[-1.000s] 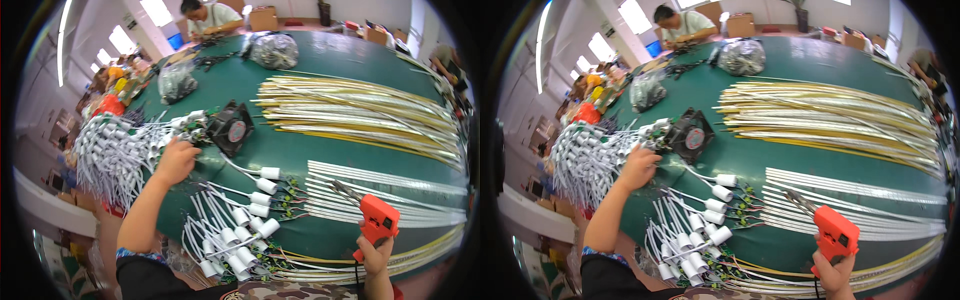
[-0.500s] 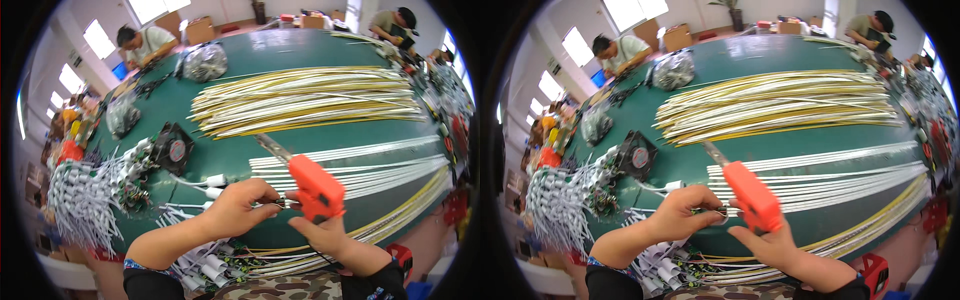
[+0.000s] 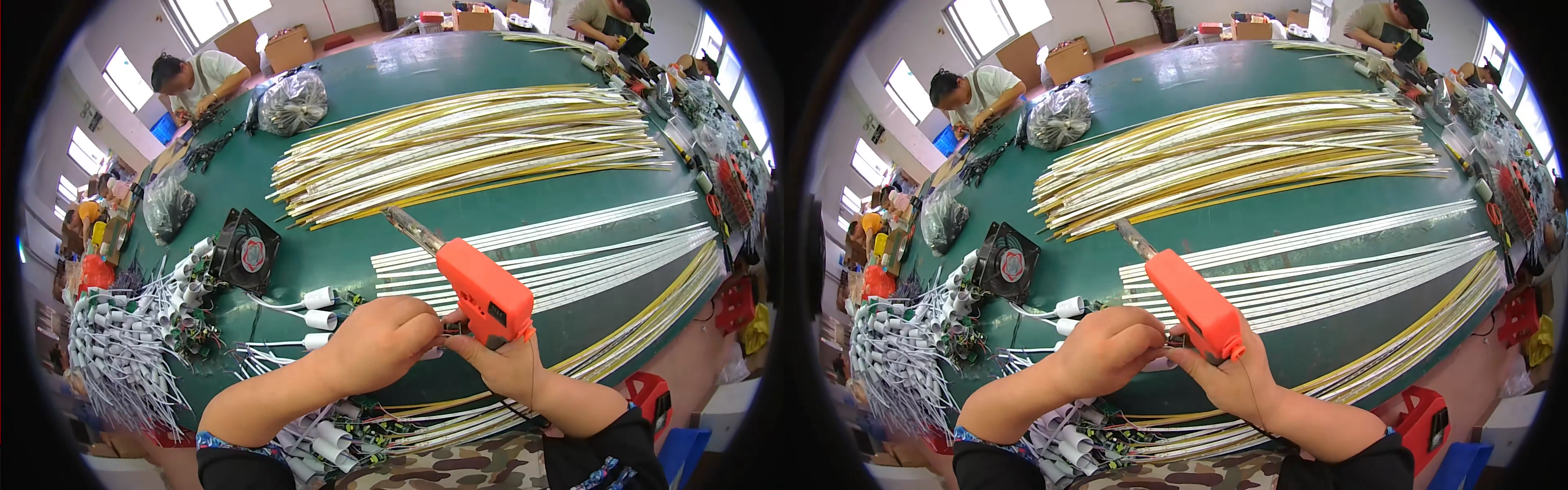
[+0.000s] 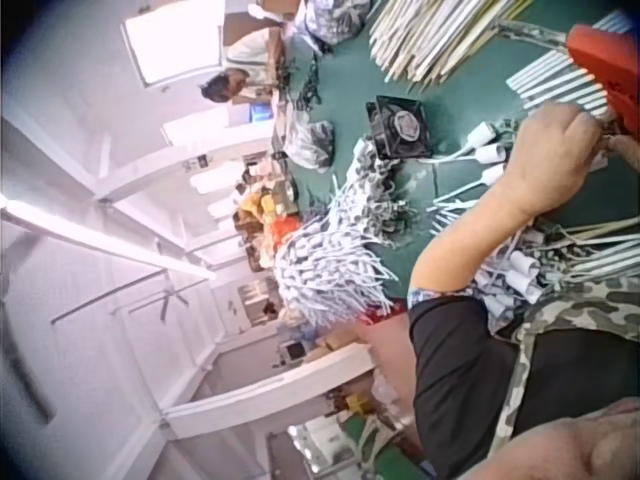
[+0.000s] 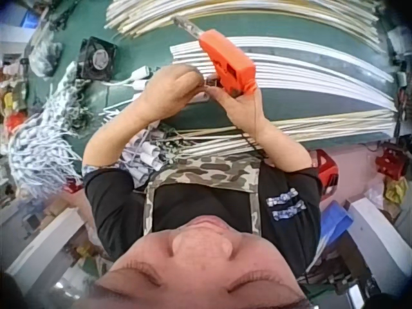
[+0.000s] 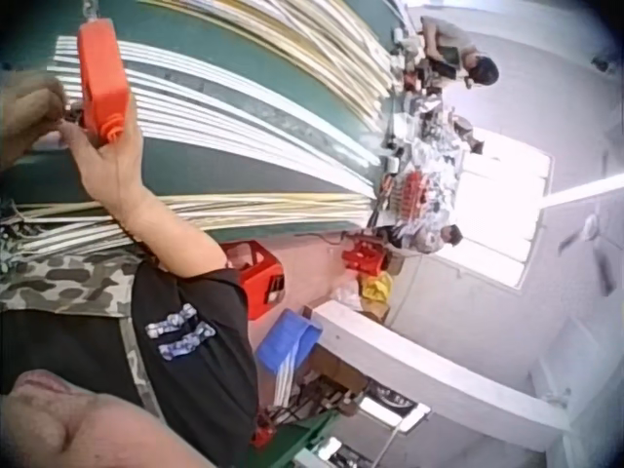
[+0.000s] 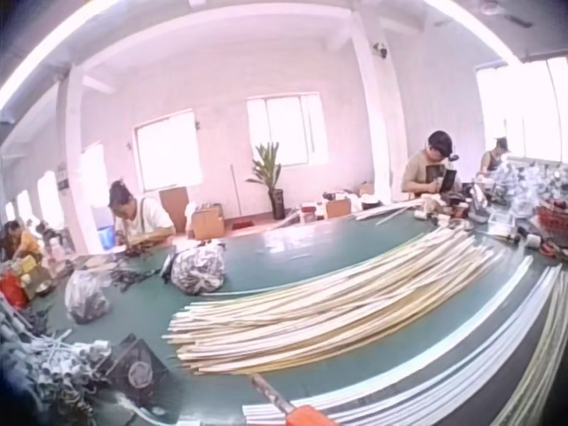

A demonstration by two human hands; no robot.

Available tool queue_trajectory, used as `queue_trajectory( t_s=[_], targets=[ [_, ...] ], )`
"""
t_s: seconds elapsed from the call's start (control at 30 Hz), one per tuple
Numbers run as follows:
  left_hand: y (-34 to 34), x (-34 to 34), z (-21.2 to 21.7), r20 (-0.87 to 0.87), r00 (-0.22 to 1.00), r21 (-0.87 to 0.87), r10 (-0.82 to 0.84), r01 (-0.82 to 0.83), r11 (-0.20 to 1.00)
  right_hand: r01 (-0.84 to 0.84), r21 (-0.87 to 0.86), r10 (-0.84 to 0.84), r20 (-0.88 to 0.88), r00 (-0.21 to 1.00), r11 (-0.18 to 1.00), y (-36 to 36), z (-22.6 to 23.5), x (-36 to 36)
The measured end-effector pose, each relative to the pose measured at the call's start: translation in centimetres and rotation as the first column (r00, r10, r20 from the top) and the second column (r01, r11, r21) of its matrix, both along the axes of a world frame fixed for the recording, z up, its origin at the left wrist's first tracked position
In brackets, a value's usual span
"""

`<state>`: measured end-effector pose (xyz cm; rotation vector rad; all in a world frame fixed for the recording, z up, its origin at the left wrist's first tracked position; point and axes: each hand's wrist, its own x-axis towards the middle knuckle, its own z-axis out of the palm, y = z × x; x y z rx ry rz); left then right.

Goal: The person solders wire connections from electronic socket components onto LED light strips using a handheld soldering tool.

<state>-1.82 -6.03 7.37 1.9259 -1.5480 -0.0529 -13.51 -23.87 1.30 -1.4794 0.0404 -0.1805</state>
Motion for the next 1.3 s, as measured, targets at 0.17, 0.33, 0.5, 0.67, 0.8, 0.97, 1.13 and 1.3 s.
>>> queue_trajectory(
  t_s=[0.17,0.33,0.5,0.67,0.8,0.97,1.13,1.3],
  targets=[
    [0.6,0.8,2.3,0.096,0.992,0.154,-0.077,0.061,0.986,-0.006,-0.055,0.002,-0.064,0.998,0.998,-0.3,1.3,-0.1],
    [1.5,1.7,3.7,0.144,0.988,-0.129,0.056,-0.038,0.991,-0.049,0.057,0.055,-0.098,0.994,0.997,-1.2,1.3,0.2],
    [1.8,0.0,-0.4,-0.206,0.979,-0.024,0.002,-0.007,1.0,-0.022,0.492,0.062,-0.064,0.996,0.87,-1.0,1.2,0.8],
    [-0.2,-1.2,-0.8,-0.331,0.941,-0.194,0.077,-0.148,0.97,-0.015,0.466,0.069,-0.099,0.993,0.885,-1.1,0.6,0.4],
    [-0.1,0.0,-1.1,-0.079,0.994,-0.223,-0.081,0.061,0.973,-0.007,0.462,0.069,-0.118,0.991,0.887,-1.1,0.7,0.5],
    [0.0,0.5,-0.7,0.075,0.99,-0.194,-0.117,0.129,0.972,-0.004,0.513,0.082,-0.131,0.988,0.858,-0.7,0.4,0.3],
    [-1.5,-0.2,-0.1,-0.186,0.982,-0.262,-0.018,-0.032,0.965,-0.074,0.396,0.143,-0.148,0.979,0.915,0.1,1.4,-0.5],
    [-0.7,-1.6,-0.9,-0.914,0.398,-0.093,0.076,-0.389,0.917,-0.074,0.568,0.154,-0.094,0.984,0.82,-0.3,1.3,0.2]
  ],
)
